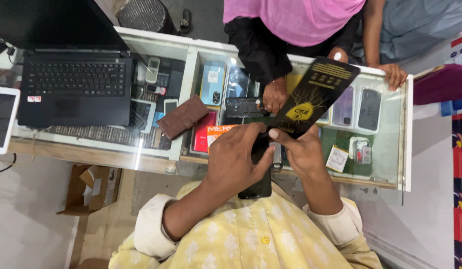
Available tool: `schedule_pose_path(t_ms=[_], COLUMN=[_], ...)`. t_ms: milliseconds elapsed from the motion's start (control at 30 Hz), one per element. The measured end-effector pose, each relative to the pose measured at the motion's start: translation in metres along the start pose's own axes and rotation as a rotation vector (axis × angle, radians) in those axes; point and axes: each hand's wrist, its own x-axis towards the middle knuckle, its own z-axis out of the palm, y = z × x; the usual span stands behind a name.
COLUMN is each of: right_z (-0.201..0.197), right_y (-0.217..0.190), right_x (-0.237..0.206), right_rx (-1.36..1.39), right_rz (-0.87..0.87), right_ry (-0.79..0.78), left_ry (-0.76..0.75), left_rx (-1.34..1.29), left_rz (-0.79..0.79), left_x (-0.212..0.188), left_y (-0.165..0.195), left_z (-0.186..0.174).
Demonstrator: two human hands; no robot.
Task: The person uses a heat gun to warm the back of a smartphone, then uses a plastic card to pry and separate the back cover from the frame. The person works at a cluttered electronics repair workbench and later at a glass display counter.
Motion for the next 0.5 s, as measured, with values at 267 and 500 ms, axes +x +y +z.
schedule_pose_path(t_ms=[267,500], right_z=[-0.0048,-0.0031], right_y=[0.003,0.0005], right_x=[-0.0059,-0.0077], right_rx=[0.033,0.067], right_rz=[0.031,0.041], right_ry=[0.041,0.04], left_ry=[-0.012,-0.023], left_rx=[-0.015,-0.026], left_rz=[0.003,-0.008], left_x=[-0.0035,-0.004], left_y=[-0.0006,-0.0023], left_z=[-0.0007,-0.0002])
